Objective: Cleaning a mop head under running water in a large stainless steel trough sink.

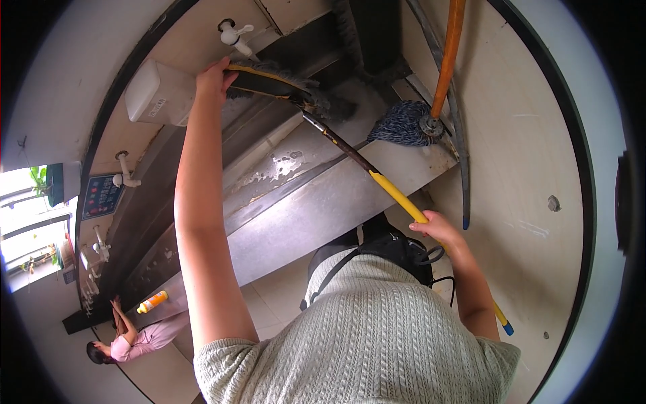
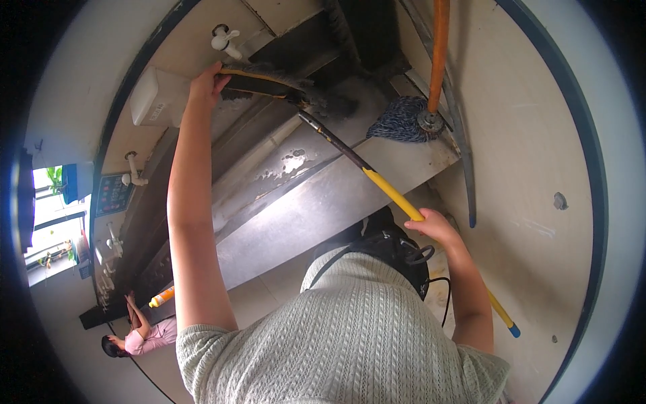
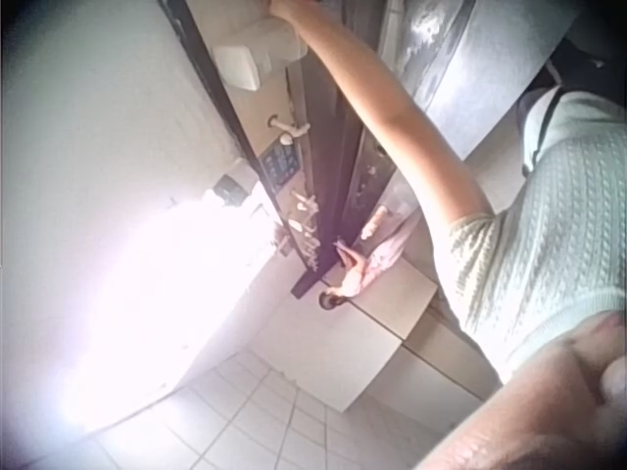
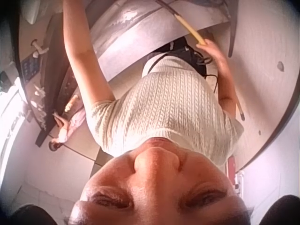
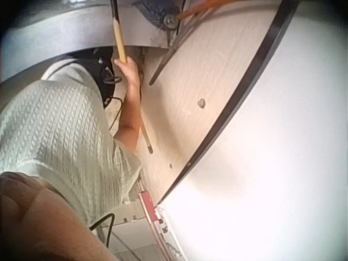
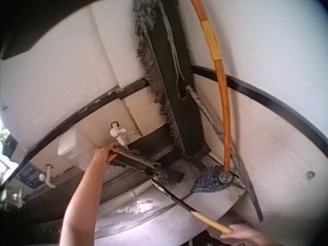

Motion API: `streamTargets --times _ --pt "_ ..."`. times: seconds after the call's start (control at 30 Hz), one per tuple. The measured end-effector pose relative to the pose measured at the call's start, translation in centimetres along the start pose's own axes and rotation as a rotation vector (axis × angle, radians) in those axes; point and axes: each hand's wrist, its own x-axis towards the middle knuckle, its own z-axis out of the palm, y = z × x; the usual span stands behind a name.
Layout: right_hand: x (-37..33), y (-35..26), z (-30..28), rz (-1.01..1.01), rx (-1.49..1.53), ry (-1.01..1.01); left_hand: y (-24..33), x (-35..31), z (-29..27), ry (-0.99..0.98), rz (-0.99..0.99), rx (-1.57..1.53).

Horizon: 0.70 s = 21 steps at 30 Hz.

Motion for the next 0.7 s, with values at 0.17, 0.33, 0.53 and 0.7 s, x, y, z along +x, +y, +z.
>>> streamTargets --times 0.17,0.33,0.53,0.7 --pt "-0.1 0.2 0.0 0.002 0.118 -0.052 0.0 0.1 -0.3 -0.010 -0.006 -0.011" --pt "-4.2 -4.6 -1.6 0.044 0.049 -0.004 -0.2 -1.2 -2.2 -0.209 0.100 0.096" --pt "-8.1 -5.6 -3.4 0.095 0.112 -0.008 0.5 -7.4 1.4 0.074 0.711 1.124" --pt "-10.7 -6.4 -5.0 0.127 -0.082 0.052 -0.1 -8.8 1.0 0.062 1.005 1.141"
